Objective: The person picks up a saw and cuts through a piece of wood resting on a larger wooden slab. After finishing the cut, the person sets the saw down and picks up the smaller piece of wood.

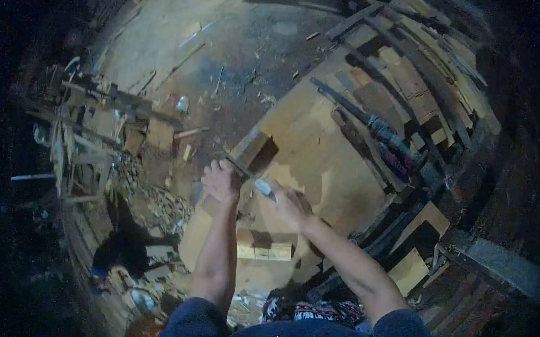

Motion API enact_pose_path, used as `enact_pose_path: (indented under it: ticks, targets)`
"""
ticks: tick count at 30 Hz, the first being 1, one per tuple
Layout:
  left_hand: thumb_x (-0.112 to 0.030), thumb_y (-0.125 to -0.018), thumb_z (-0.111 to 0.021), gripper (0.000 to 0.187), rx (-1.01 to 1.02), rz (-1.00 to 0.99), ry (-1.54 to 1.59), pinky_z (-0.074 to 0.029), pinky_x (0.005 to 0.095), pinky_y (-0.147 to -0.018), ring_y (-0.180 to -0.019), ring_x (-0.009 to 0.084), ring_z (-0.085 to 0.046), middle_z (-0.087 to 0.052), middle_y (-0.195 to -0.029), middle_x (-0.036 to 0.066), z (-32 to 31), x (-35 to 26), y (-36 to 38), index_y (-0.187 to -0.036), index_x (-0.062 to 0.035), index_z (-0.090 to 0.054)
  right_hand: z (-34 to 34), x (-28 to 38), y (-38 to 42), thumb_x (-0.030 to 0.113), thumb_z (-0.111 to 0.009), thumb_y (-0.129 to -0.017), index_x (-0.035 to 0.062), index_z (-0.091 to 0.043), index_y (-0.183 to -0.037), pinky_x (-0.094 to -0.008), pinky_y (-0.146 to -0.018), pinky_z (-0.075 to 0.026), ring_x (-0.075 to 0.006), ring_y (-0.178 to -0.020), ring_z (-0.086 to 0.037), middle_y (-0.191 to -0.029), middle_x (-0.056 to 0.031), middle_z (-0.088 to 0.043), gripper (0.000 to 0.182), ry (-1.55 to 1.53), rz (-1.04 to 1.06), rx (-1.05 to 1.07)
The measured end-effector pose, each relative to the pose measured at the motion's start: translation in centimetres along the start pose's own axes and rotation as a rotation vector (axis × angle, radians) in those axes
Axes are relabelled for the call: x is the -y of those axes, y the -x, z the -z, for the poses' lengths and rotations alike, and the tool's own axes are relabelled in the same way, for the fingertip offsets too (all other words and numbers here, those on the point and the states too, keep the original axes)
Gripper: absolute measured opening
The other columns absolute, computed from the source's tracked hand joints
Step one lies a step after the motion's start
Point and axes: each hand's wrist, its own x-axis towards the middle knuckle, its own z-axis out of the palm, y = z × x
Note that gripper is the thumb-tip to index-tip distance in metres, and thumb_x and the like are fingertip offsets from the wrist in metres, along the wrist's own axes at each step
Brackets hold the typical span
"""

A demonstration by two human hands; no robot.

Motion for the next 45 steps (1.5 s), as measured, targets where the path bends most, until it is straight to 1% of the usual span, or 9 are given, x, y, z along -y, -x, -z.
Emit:
enact_pose_path:
  ticks: [1, 5, 8, 15, 27, 33, 37, 43, 45]
  targets:
    - [-0.035, -0.093, -0.043, 0.033, 0.024, -0.004, -0.002, -0.043, 0.0500, -0.086, -0.100, 0.0351, -0.057, -0.062, -0.107, 0.011, 0.4, 0.0, 0.0, -0.102, -0.0125, -0.066, 0.6, 0.2, 0.4, 0.024, -0.064, -0.090, 0.0089, -0.054, -0.114, -0.0487, -0.072, -0.052, -0.0430, -0.085, -0.064, -0.095, -0.0211, -0.065, 0.030, 0.130, 0.155, -0.056]
    - [-0.037, -0.097, -0.041, 0.037, 0.043, -0.015, -0.010, -0.045, 0.0510, -0.080, -0.094, 0.0364, -0.058, -0.063, -0.102, 0.013, 0.9, 0.8, -0.1, -0.099, -0.0102, -0.067, -0.2, 0.5, -0.3, 0.027, -0.066, -0.088, 0.0113, -0.050, -0.121, -0.0500, -0.073, -0.052, -0.0412, -0.088, -0.065, -0.098, -0.0203, -0.065, 0.040, 0.154, 0.207, -0.030]
    - [-0.038, -0.098, -0.040, 0.040, 0.045, 0.029, -0.021, -0.045, 0.0505, -0.079, -0.091, 0.0362, -0.059, -0.063, -0.100, 0.013, 0.7, 1.1, -0.5, -0.097, -0.0101, -0.068, -0.6, 1.4, -1.3, 0.022, -0.064, -0.089, 0.0097, -0.051, -0.117, -0.0502, -0.078, -0.051, -0.0430, -0.097, -0.062, -0.103, -0.0240, -0.062, 0.033, 0.152, 0.124, 0.039]
    - [-0.034, -0.094, -0.044, 0.034, 0.096, 0.228, -0.029, -0.045, 0.0489, -0.081, -0.093, 0.0354, -0.059, -0.064, -0.101, 0.013, 0.5, 0.5, -0.9, -0.097, -0.0110, -0.068, -0.9, 1.4, -0.9, 0.026, -0.066, -0.088, 0.0099, -0.047, -0.119, -0.0512, -0.073, -0.053, -0.0440, -0.087, -0.064, -0.093, -0.0224, -0.065, 0.039, 0.265, 0.240, -0.021]
    - [-0.032, -0.090, -0.046, 0.030, 0.034, 0.246, -0.006, -0.045, 0.0504, -0.083, -0.098, 0.0352, -0.057, -0.061, -0.102, 0.014, 1.2, 0.1, -0.9, -0.097, -0.0122, -0.067, 1.2, 1.5, 4.3, 0.024, -0.065, -0.090, 0.0038, -0.053, -0.102, -0.0529, -0.066, -0.048, -0.0481, -0.079, -0.062, -0.083, -0.0259, -0.064, 0.027, 0.279, 0.163, -0.120]
    - [-0.032, -0.096, -0.042, 0.032, 0.099, -0.007, 0.015, -0.044, 0.0450, -0.085, -0.099, 0.0313, -0.056, -0.062, -0.103, 0.012, 0.9, 1.5, -1.3, -0.098, -0.0108, -0.067, 0.9, 2.0, 1.9, 0.029, -0.060, -0.094, 0.0029, -0.052, -0.107, -0.0527, -0.070, -0.050, -0.0466, -0.083, -0.063, -0.089, -0.0256, -0.065, 0.030, 0.328, 0.135, -0.078]
    - [-0.032, -0.097, -0.041, 0.033, 0.092, 0.069, 0.046, -0.044, 0.0460, -0.084, -0.098, 0.0314, -0.056, -0.062, -0.102, 0.013, 1.4, 1.3, -0.8, -0.096, -0.0113, -0.067, 0.7, 1.0, 2.1, 0.028, -0.059, -0.094, 0.0026, -0.053, -0.106, -0.0525, -0.069, -0.050, -0.0462, -0.083, -0.063, -0.089, -0.0258, -0.065, 0.029, 0.315, 0.127, -0.077]
    - [-0.030, -0.089, -0.048, 0.027, 0.052, 0.138, 0.057, -0.044, 0.0467, -0.082, -0.095, 0.0324, -0.057, -0.062, -0.103, 0.013, 0.9, 1.3, -0.9, -0.096, -0.0109, -0.067, 1.8, 0.3, 6.0, 0.026, -0.065, -0.092, 0.0045, -0.055, -0.104, -0.0523, -0.066, -0.049, -0.0461, -0.079, -0.064, -0.081, -0.0253, -0.065, 0.026, 0.220, 0.224, -0.159]
    - [-0.028, -0.084, -0.052, 0.026, 0.021, 0.144, 0.090, -0.045, 0.0468, -0.081, -0.095, 0.0326, -0.057, -0.062, -0.106, 0.012, 0.3, 1.5, -0.9, -0.096, -0.0106, -0.067, 2.9, 1.2, 7.4, 0.024, -0.066, -0.091, 0.0032, -0.056, -0.103, -0.0522, -0.067, -0.049, -0.0455, -0.081, -0.064, -0.082, -0.0260, -0.064, 0.026, 0.224, 0.143, -0.085]
